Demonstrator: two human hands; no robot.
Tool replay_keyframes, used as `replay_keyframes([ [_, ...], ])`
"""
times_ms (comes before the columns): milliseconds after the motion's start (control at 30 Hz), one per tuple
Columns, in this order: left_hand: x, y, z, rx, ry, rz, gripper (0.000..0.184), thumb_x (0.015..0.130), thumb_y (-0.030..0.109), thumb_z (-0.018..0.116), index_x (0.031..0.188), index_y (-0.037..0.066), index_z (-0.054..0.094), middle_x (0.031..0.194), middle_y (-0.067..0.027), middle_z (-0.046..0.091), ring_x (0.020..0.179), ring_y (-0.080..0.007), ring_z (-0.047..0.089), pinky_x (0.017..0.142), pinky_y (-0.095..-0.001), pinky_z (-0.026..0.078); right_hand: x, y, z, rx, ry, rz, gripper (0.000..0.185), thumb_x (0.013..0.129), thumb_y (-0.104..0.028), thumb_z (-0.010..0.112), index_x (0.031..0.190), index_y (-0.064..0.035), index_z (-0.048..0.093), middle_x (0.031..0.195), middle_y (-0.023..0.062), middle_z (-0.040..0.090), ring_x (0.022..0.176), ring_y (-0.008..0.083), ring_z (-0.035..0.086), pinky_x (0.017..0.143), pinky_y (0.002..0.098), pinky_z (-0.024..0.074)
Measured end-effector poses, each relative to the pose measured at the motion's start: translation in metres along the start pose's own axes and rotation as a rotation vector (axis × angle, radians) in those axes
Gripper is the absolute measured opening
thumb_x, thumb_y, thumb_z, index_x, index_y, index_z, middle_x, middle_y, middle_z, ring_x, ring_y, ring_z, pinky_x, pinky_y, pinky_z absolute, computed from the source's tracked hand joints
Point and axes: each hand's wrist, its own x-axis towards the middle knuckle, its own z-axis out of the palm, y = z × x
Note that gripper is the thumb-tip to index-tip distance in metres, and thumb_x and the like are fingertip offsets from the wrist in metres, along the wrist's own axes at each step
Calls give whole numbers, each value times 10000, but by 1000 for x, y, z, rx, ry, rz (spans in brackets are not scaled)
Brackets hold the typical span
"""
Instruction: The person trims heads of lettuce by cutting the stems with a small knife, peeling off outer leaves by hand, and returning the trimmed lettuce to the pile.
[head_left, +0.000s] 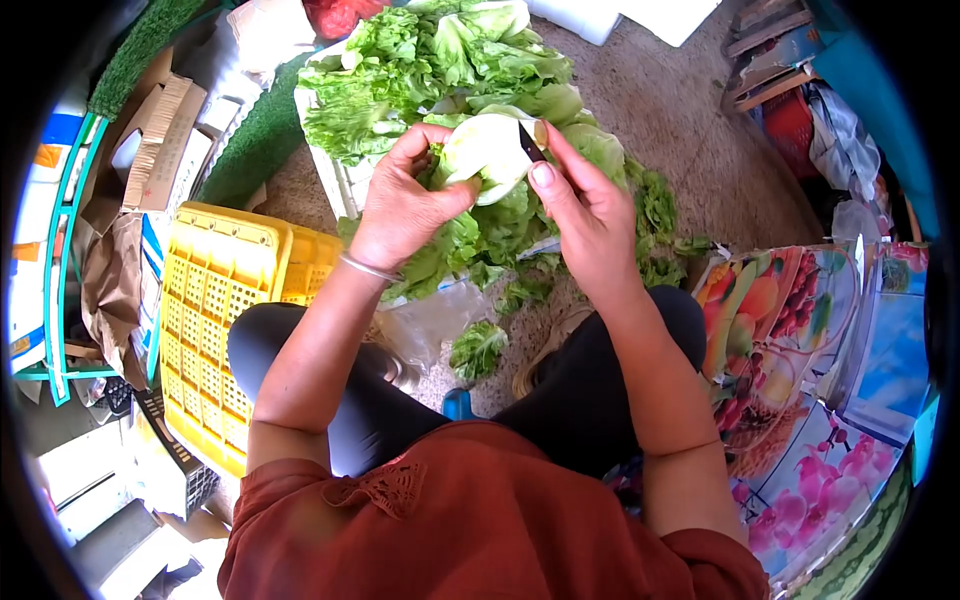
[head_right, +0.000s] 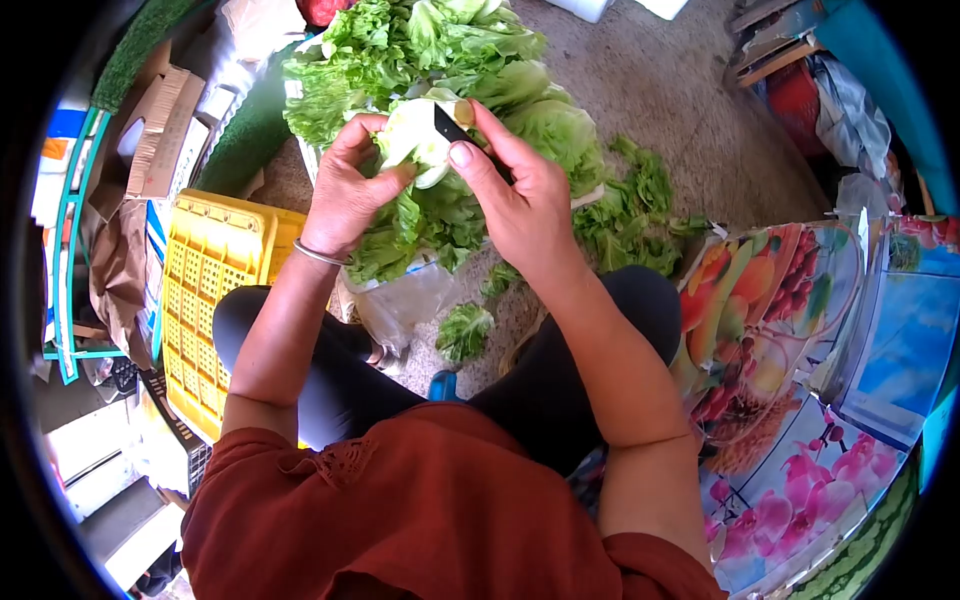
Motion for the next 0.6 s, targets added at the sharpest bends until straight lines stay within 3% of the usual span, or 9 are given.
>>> replay_keyframes([
  [133, 0, -2, 1, -34, 2, -33, 408, 669, -54, 644, 1038, 50, 506, 944, -19, 579, 865, -95, 529, 772, -235, 437, 2, 1, -3, -22, 0, -18, 408, 890, -193, 538, 1243, -2, 462, 742, -52, 505, 612, 13, 390, 535, 162, 325],
  [233, 0, 1, 3, -57, -6, -29, 412, 664, -61, 641, 1037, 53, 509, 944, -18, 577, 860, -97, 526, 767, -241, 435, 3, 7, -7, 34, 3, -4, 372, 892, -178, 534, 1217, -3, 489, 918, 16, 618, 702, 6, 478, 645, 143, 390],
  [300, 1, 1, 4, -59, -18, -8, 414, 665, -58, 644, 1041, 57, 515, 948, -21, 579, 874, -102, 527, 775, -247, 436, 4, 10, -10, 171, -6, 93, 352, 897, -229, 524, 1187, -29, 529, 740, -38, 577, 579, -9, 421, 520, 143, 357],
  [333, 1, 3, 4, -61, -27, 12, 417, 667, -54, 647, 1046, 62, 520, 952, -23, 581, 889, -107, 528, 783, -252, 438, 5, 9, -13, 174, -7, 97, 352, 897, -229, 524, 1187, -29, 529, 740, -38, 577, 579, -9, 421, 520, 143, 357],
  [400, 3, 8, 1, -81, -14, 23, 391, 658, -41, 664, 1013, 58, 535, 941, -29, 589, 875, -110, 537, 781, -252, 453, 5, 6, -20, 328, 65, 312, 362, 897, -287, 512, 1175, -57, 543, 581, -84, 425, 471, 4, 318, 402, 164, 267],
  [433, 2, 9, -1, -104, -1, 31, 366, 649, -28, 680, 981, 54, 550, 930, -35, 597, 861, -113, 545, 779, -252, 468, 7, 4, -22, 298, 106, 295, 376, 892, -318, 508, 1184, -82, 533, 538, -91, 318, 428, 22, 277, 352, 185, 218],
  [467, 7, 10, -8, -42, 54, 156, 364, 642, -16, 689, 974, 62, 561, 918, -44, 609, 843, -120, 560, 743, -259, 489, 8, 7, -29, 356, 131, 276, 382, 894, -304, 509, 1210, -89, 509, 556, -80, 351, 448, 22, 303, 380, 178, 249],
  [533, 10, 28, -25, 22, 181, 142, 354, 633, 2, 700, 954, 58, 561, 898, -50, 620, 822, -121, 576, 694, -255, 503, 10, 6, -41, 364, 239, 195, 381, 898, -296, 503, 1222, -96, 497, 591, -65, 378, 480, 28, 330, 411, 173, 273],
  [600, 12, 29, -53, 333, 364, 194, 368, 623, 22, 712, 955, 59, 558, 886, -70, 628, 814, -116, 586, 664, -241, 504, 10, 2, -55, 418, 290, 186, 388, 903, -291, 495, 1238, -96, 478, 639, -50, 401, 524, 37, 354, 447, 174, 292],
])
